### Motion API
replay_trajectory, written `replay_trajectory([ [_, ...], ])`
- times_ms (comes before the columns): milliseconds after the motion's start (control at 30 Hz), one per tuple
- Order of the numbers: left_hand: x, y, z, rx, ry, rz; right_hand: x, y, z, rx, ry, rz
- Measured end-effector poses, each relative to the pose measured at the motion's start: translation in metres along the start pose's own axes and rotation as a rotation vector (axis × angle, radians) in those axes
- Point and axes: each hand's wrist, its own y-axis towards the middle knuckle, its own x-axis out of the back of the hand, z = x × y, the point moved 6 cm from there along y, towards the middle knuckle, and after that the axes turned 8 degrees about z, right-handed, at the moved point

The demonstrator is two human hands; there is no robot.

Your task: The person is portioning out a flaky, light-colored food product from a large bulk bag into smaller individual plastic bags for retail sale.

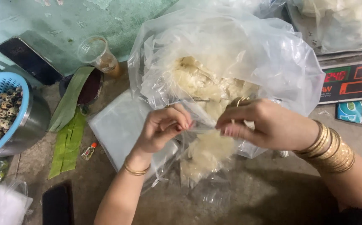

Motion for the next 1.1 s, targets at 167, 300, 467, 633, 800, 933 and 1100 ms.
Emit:
replay_trajectory([
  [167,0.025,0.000,-0.030,0.136,0.531,-0.162,0.010,-0.009,0.001,0.155,-0.318,-0.419],
  [300,0.059,-0.011,-0.042,0.243,0.788,-0.348,0.045,-0.049,0.022,0.261,-0.170,-0.626],
  [467,0.078,-0.024,-0.047,0.487,0.692,-0.622,0.111,-0.174,-0.077,-0.281,-0.585,-0.979],
  [633,0.051,-0.013,-0.060,0.291,0.704,-0.637,0.139,-0.171,-0.134,-0.889,-0.663,-0.784],
  [800,0.004,0.003,-0.065,0.236,0.776,-0.486,0.143,-0.156,-0.180,-0.377,-0.569,-1.062],
  [933,-0.036,0.012,-0.047,0.225,0.623,-0.179,0.138,-0.188,-0.150,-0.283,-0.758,-1.209],
  [1100,-0.080,0.016,-0.024,0.330,0.411,0.055,-0.007,-0.275,-0.114,-0.521,-1.563,-0.604],
])
